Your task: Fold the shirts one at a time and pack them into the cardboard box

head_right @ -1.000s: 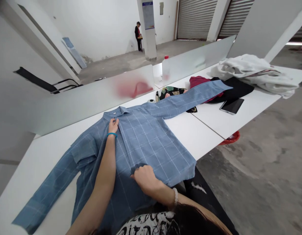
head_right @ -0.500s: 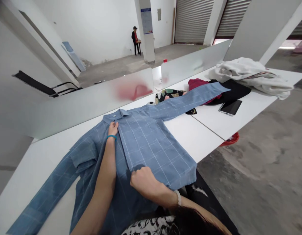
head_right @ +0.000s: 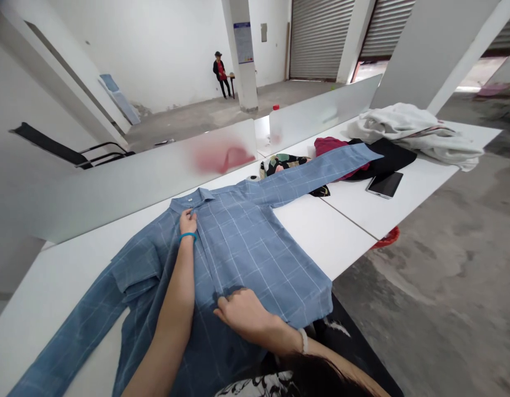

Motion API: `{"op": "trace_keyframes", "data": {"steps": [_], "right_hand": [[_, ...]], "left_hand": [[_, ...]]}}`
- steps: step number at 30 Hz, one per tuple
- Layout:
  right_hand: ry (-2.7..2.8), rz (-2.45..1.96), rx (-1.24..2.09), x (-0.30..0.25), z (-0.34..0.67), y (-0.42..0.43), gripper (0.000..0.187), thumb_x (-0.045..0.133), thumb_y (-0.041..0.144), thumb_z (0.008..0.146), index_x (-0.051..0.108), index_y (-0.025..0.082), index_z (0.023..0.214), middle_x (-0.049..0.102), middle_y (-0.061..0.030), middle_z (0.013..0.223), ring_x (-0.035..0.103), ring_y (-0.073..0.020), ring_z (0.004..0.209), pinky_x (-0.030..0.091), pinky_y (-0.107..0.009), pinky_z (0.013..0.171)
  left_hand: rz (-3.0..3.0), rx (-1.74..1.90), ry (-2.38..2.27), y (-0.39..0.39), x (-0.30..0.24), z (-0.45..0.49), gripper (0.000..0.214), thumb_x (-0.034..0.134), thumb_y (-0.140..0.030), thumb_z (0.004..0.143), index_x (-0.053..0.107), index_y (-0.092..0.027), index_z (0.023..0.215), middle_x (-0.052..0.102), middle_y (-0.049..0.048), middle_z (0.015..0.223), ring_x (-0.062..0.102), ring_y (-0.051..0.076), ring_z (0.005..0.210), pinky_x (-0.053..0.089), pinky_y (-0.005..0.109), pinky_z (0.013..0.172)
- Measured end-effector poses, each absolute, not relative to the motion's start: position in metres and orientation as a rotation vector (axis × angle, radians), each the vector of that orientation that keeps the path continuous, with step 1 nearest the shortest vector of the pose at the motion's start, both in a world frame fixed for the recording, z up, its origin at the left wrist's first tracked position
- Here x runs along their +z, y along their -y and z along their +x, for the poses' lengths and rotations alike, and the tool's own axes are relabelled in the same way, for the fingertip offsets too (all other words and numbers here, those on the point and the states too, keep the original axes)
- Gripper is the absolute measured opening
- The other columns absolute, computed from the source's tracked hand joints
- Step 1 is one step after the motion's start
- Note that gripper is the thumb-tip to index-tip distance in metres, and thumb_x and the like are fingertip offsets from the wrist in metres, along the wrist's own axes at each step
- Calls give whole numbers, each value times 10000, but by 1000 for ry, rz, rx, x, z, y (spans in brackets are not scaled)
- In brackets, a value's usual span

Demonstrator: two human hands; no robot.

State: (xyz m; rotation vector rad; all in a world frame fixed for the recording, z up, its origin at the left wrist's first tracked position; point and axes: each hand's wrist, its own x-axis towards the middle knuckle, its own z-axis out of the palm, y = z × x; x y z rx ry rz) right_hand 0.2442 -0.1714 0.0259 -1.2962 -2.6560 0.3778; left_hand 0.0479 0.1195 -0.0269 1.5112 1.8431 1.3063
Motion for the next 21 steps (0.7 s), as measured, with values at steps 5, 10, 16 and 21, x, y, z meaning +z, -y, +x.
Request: {"op": "trace_keyframes", "data": {"steps": [5,10,16,21], "right_hand": [[2540,-1188,346,22,250,175,505,476,500,893,485,202,1301,385,-158,1433,294,-312,1348,261,-571,1065],[2438,-1163,596,18,268,170,542,381,482,939,367,223,1414,283,-119,1507,193,-269,1403,224,-510,1122],[1549,-1584,351,23,413,92,366,382,318,934,556,142,1204,539,-160,1300,482,-229,1229,391,-431,1027],[1183,-1754,43,39,545,21,428,272,316,931,566,102,1157,552,-241,1223,563,-244,1092,467,-440,866]], "left_hand": [[1618,1302,-2005,-102,-15,59,337,491,-151,805,491,-212,1136,618,97,1072,602,224,979,436,380,909],[1801,1212,-2103,-86,6,70,377,476,-121,795,508,-168,1167,491,186,1282,419,328,1246,321,515,1021],[2217,891,-1965,-73,4,109,401,368,-262,899,538,-123,1235,496,197,1332,410,325,1272,284,512,1064],[2297,592,-2023,-72,-15,128,539,396,-366,881,457,-107,1350,254,182,1508,228,366,1380,156,548,1111]]}}
